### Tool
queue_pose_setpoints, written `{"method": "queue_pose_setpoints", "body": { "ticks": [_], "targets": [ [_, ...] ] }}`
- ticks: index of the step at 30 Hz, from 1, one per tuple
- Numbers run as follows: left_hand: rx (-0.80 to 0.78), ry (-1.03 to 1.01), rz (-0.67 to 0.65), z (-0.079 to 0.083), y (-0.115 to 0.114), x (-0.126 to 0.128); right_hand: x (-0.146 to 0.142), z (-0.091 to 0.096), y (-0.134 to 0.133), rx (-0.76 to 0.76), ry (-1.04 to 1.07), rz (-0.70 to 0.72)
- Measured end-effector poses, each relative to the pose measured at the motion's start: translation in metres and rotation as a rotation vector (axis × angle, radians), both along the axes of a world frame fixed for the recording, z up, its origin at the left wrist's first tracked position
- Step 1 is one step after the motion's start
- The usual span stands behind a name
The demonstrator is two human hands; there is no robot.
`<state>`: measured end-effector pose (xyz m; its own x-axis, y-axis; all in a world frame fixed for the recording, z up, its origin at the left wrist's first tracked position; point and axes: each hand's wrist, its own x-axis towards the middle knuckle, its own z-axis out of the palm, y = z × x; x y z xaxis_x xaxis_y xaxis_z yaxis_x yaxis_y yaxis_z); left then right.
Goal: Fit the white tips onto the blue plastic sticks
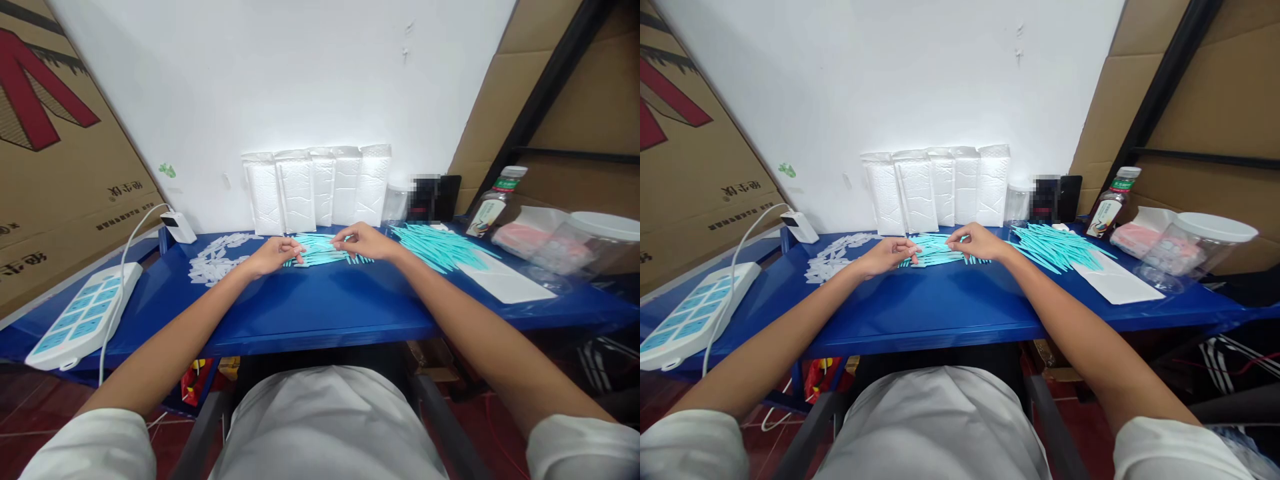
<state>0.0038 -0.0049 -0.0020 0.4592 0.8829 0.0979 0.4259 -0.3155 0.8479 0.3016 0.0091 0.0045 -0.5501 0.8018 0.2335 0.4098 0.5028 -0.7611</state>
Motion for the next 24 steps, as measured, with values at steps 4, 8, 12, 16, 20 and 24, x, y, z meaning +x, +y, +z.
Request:
{"method": "queue_pose_setpoints", "body": {
  "ticks": [4, 8, 12, 16, 20, 24],
  "targets": [
    [0.008, 0.016, -0.006, -0.0006, 0.0004, 0.0003, -0.001, -0.0007, -0.0001, 0.006, 0.017, -0.009],
    [0.016, 0.014, -0.013, 0.0002, -0.0008, 0.0006, -0.0022, 0.001, -0.0019, 0.008, 0.03, -0.011],
    [0.015, 0.013, -0.02, 0.0022, -0.003, 0.0011, -0.0034, -0.0001, -0.0026, 0.015, 0.031, 0.005],
    [-0.003, 0.0, -0.02, 0.0024, -0.0041, 0.0017, -0.0052, 0.0, -0.0043, 0.019, 0.014, 0.011],
    [-0.036, -0.007, -0.005, 0.0009, -0.0028, 0.0018, -0.0071, 0.0026, -0.0075, 0.01, -0.004, 0.008],
    [-0.043, -0.008, 0.006, -0.0001, -0.0023, 0.0029, -0.0096, 0.0006, -0.0075, 0.005, -0.007, 0.013]
  ]
}}
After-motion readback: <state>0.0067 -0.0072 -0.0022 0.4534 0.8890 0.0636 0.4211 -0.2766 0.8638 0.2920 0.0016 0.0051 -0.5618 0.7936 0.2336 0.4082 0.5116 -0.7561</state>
